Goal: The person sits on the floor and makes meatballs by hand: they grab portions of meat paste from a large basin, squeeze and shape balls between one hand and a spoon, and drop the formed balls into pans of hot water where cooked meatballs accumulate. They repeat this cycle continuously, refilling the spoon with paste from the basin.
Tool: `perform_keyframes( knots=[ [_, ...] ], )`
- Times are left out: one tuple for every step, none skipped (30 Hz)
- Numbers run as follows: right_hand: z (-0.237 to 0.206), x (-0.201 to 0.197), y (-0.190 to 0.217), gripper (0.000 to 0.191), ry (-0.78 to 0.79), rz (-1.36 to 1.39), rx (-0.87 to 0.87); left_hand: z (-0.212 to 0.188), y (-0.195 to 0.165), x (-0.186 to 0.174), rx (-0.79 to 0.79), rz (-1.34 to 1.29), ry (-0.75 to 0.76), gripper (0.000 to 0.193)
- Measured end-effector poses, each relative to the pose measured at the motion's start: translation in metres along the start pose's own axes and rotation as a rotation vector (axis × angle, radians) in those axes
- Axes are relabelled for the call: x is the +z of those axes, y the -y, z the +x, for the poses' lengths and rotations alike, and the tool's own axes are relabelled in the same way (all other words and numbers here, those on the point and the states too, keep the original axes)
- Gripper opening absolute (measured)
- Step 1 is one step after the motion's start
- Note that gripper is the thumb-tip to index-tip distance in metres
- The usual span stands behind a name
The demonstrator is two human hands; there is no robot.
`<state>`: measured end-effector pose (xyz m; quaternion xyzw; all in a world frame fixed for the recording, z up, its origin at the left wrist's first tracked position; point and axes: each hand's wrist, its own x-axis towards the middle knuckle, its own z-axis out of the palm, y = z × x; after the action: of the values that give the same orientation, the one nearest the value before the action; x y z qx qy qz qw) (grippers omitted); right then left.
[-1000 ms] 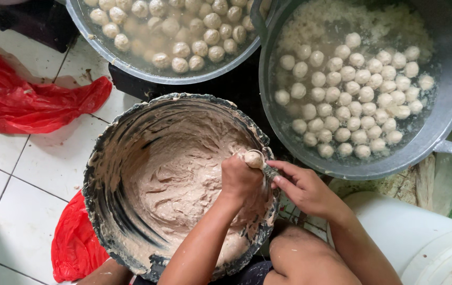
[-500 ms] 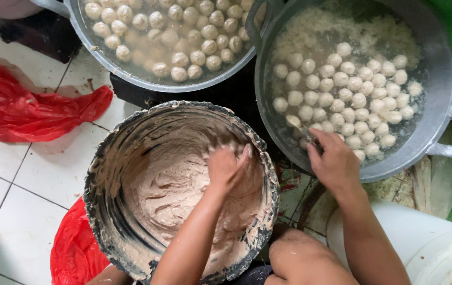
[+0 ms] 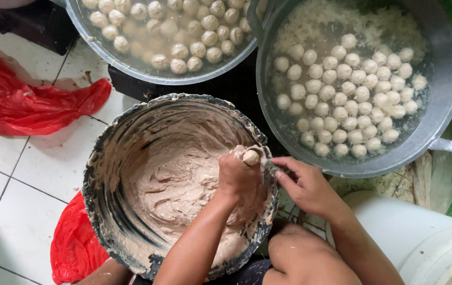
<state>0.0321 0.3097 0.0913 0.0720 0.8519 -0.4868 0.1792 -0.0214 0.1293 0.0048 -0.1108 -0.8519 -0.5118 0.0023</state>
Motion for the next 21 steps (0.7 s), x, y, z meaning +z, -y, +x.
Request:
perform_keyframes(
  knots=[
    [0.000,0.001,0.001,0.035,0.054,-0.008,0.127,0.000,0.001,0.000,-0.002,0.010,0.041,0.011],
    [0.000,0.001,0.002,0.037,0.109,-0.016,0.253,0.000,0.002,0.000,-0.036,0.019,0.065,0.011],
    [0.001,0.001,0.003,0.036,0.128,0.107,0.251,0.001,0.003,0.001,-0.072,0.027,0.088,0.012],
    [0.002,-0.001,0.004,0.036,0.146,0.230,0.248,0.002,0.004,0.001,-0.106,0.036,0.110,0.014],
    [0.003,-0.003,0.004,0.036,0.162,0.353,0.244,0.004,0.004,0.001,-0.109,0.103,0.096,0.019],
    [0.005,-0.006,0.005,0.037,0.138,0.344,0.225,0.006,0.004,0.002,-0.112,0.170,0.084,0.024],
    [0.006,-0.010,0.005,0.038,0.113,0.334,0.207,0.006,0.003,0.001,-0.114,0.237,0.072,0.029],
    [0.008,-0.014,0.005,0.040,0.085,0.326,0.188,0.007,0.003,0.000,-0.176,0.310,0.095,0.033],
    [0.010,-0.018,0.005,0.041,0.016,0.231,0.210,0.006,0.002,0.000,-0.237,0.383,0.119,0.037],
    [0.012,-0.023,0.005,0.042,-0.050,0.136,0.231,0.004,0.002,-0.002,-0.301,0.457,0.141,0.042],
    [0.013,-0.027,0.005,0.044,-0.114,0.040,0.252,0.002,0.002,-0.002,-0.198,0.408,0.057,0.038],
    [0.015,-0.031,0.005,0.044,-0.179,-0.012,0.219,-0.001,0.001,-0.001,-0.097,0.358,-0.028,0.035],
    [0.016,-0.034,0.005,0.044,-0.242,-0.062,0.186,-0.003,0.002,-0.001,0.003,0.310,-0.113,0.031],
    [0.016,-0.037,0.004,0.043,-0.302,-0.112,0.154,-0.003,0.004,0.000,-0.031,0.242,-0.058,0.029],
    [0.017,-0.038,0.004,0.042,-0.335,-0.127,0.145,-0.004,0.005,0.001,-0.068,0.173,-0.002,0.028],
    [0.016,-0.039,0.004,0.041,-0.367,-0.142,0.134,-0.004,0.007,0.003,-0.103,0.104,0.052,0.029],
    [0.016,-0.038,0.004,0.040,-0.403,-0.158,0.122,-0.005,0.008,0.004,-0.111,0.058,0.028,0.028],
    [0.015,-0.036,0.003,0.040,-0.290,-0.127,0.201,-0.005,0.009,0.006,-0.118,0.012,0.007,0.027],
    [0.013,-0.033,0.003,0.041,-0.177,-0.094,0.283,-0.007,0.009,0.007,-0.126,-0.034,-0.011,0.026],
    [0.011,-0.029,0.003,0.041,-0.066,-0.060,0.366,-0.008,0.009,0.008,-0.104,-0.067,-0.030,0.024],
    [0.009,-0.025,0.002,0.041,-0.051,-0.031,0.239,-0.009,0.008,0.009,-0.081,-0.100,-0.050,0.022]
  ],
)
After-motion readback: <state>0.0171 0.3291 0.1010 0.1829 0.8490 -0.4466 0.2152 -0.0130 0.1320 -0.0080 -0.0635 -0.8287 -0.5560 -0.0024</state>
